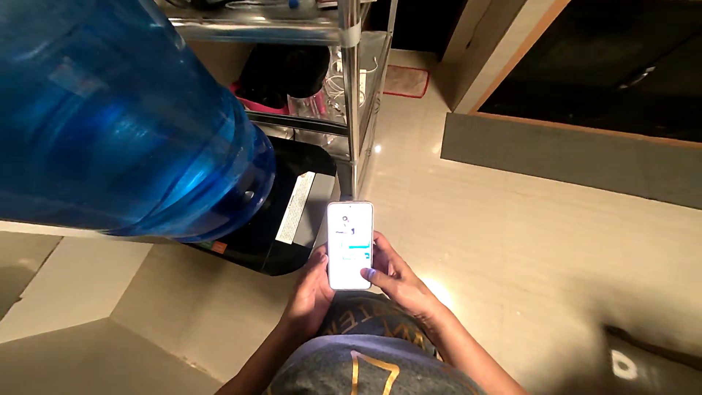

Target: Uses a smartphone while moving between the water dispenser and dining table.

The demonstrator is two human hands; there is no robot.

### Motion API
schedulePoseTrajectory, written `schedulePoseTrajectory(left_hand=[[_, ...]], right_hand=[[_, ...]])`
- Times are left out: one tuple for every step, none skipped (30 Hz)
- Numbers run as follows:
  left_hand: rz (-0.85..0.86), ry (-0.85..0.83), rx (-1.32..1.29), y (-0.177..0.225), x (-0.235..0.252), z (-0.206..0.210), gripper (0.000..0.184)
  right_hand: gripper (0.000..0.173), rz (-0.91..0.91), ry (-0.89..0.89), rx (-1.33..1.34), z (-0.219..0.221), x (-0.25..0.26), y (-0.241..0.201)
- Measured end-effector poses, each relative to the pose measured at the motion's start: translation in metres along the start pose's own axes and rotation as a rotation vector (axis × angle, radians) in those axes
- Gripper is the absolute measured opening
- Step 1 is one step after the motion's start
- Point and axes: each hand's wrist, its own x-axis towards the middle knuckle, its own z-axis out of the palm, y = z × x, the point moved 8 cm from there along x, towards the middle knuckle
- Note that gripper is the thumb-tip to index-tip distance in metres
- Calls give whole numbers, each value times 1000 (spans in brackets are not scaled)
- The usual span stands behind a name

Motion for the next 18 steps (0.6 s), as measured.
schedulePoseTrajectory(left_hand=[[5,-1,-2,0,0,0,44],[12,-3,-7,0,-1,0,43],[14,-3,-13,0,-1,0,43],[16,-5,-22,0,-1,-1,44],[16,-10,-27,0,-2,-1,44],[16,-13,-27,0,-2,-1,43],[15,-16,-30,0,-3,-2,43],[12,-12,-32,-1,-3,-2,43],[10,-7,-31,-1,-4,-3,44],[9,-8,-33,-1,-4,-3,44],[8,-10,-33,-2,-5,-3,45],[10,-11,-29,-2,-6,-3,45],[9,-12,-26,-2,-7,-3,45],[8,-11,-27,-3,-8,-3,45],[8,-13,-32,-3,-8,-3,45],[8,-16,-36,-3,-9,-3,45],[7,-19,-41,-3,-10,-3,45],[6,-22,-44,-3,-11,-3,45]], right_hand=[[64,0,-2,5,0,0,0],[64,1,-2,9,1,0,0],[64,4,0,10,1,0,0],[64,7,2,9,2,-1,0],[64,8,2,10,3,-1,0],[65,10,4,7,3,-1,1],[65,12,4,6,3,-2,1],[65,15,5,5,4,-3,1],[64,18,6,2,5,-4,2],[64,19,8,1,5,-4,2],[65,18,8,2,6,-5,2],[65,18,8,3,7,-6,2],[65,17,9,1,7,-6,2],[65,16,10,-2,8,-7,2],[65,15,8,0,9,-7,2],[65,17,8,-1,9,-8,2],[66,19,10,-4,10,-9,2],[66,19,10,-8,11,-10,2]])
